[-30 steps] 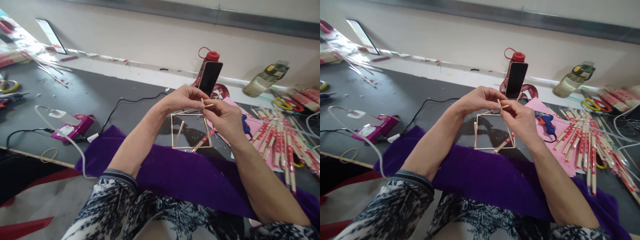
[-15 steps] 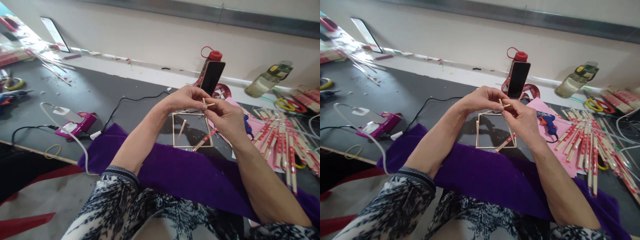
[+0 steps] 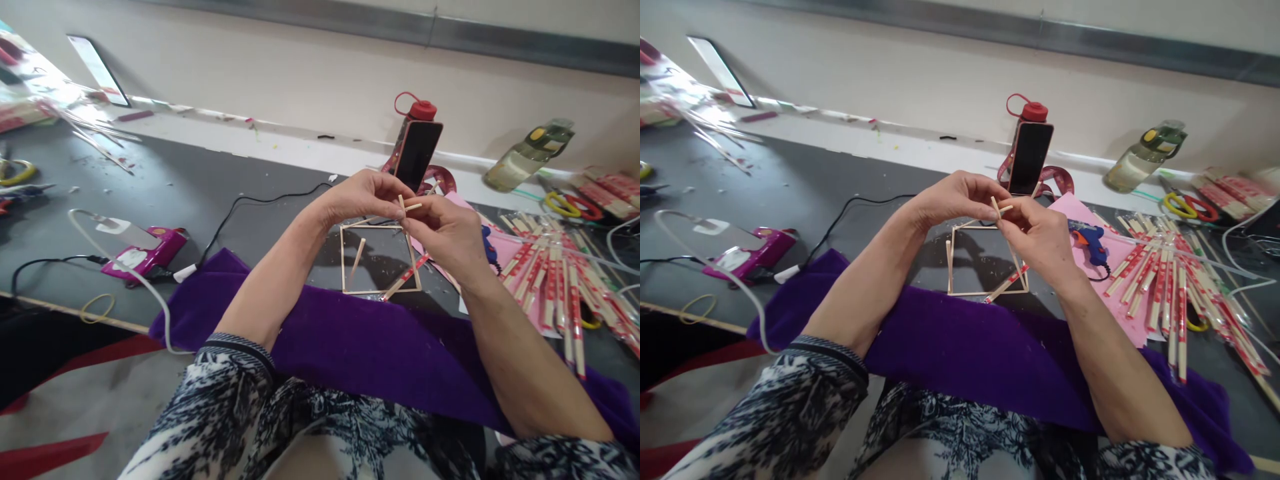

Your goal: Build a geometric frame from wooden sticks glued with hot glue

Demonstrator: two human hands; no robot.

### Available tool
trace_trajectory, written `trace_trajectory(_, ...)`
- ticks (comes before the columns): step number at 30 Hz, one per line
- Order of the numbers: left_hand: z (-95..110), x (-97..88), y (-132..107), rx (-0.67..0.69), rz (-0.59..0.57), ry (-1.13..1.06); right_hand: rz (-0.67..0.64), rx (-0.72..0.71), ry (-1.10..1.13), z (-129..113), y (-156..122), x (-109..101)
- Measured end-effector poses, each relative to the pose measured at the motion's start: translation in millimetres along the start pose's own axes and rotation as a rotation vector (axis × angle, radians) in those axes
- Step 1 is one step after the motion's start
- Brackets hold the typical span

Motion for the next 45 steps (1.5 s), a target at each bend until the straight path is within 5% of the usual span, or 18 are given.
trace_trajectory(22,0,1.7,1,0.029,0.028,0.025,-0.011,-0.010,-0.030,-1,1,-1)
trace_trajectory(29,0,0.5,2,0.028,0.050,0.058,-0.085,0.043,-0.142,-7,6,-23)
trace_trajectory(37,1,0.3,2,0.006,0.061,0.056,0.302,0.192,-0.069,27,17,-58)
trace_trajectory(45,1,0.6,2,-0.017,0.082,0.067,0.175,0.080,-0.082,14,11,-44)
Point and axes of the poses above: each hand's wrist, its own y-axis towards the middle knuckle, its own x-axis out of the palm, z = x × y, the point moved 4 cm from there along y, towards the middle knuckle, and after that the axes turned 3 degrees about z, right-handed, at the moved point
